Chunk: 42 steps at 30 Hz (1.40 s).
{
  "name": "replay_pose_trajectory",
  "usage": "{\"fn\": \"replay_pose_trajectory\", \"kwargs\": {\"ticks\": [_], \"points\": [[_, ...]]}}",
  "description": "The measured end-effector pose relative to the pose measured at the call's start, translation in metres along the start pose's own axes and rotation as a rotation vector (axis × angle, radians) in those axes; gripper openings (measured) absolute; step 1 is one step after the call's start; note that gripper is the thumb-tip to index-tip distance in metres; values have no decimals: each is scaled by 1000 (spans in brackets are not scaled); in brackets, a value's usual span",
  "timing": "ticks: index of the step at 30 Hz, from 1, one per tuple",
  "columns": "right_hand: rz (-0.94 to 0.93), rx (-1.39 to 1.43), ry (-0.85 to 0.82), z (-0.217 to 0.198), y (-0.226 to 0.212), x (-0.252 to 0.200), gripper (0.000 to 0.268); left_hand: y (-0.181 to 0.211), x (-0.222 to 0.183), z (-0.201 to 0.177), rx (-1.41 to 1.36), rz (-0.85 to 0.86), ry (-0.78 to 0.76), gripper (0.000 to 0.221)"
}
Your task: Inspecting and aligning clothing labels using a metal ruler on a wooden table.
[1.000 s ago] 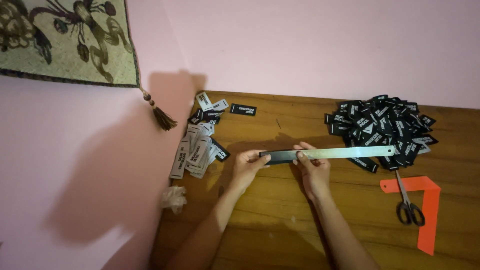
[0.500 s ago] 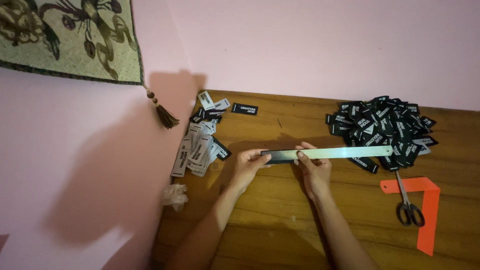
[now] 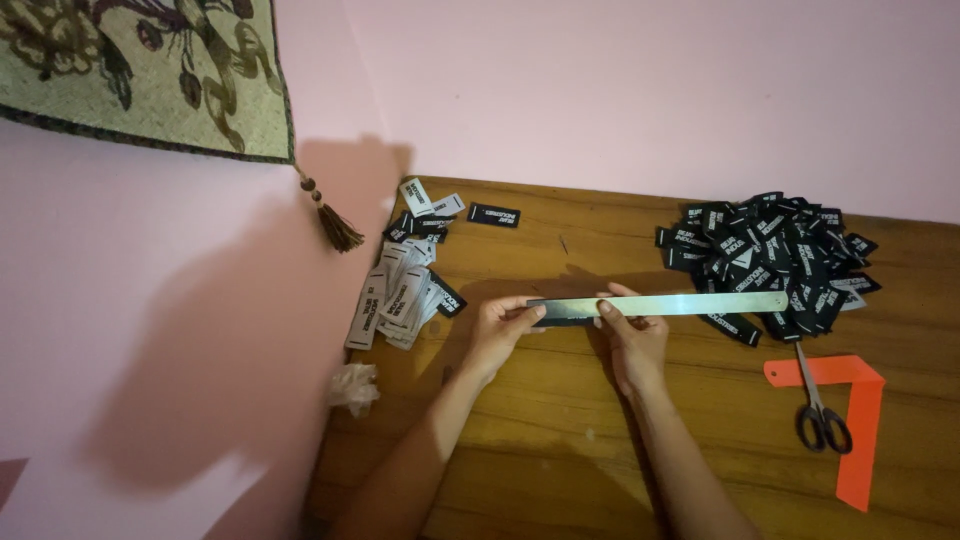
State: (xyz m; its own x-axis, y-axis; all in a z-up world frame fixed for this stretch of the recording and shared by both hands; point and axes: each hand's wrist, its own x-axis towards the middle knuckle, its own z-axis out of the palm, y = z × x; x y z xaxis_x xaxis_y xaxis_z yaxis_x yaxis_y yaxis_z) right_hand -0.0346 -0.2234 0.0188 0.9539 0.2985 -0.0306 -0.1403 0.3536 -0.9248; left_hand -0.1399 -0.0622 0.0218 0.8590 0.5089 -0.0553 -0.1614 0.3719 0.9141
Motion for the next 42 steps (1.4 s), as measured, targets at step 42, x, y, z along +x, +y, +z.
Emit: {"fn": "replay_pose_trajectory", "kwargs": {"ticks": [42], "points": [[-131,-50,2,-5,4,2,32,14,-3,1,-21,65,35,81]]}}
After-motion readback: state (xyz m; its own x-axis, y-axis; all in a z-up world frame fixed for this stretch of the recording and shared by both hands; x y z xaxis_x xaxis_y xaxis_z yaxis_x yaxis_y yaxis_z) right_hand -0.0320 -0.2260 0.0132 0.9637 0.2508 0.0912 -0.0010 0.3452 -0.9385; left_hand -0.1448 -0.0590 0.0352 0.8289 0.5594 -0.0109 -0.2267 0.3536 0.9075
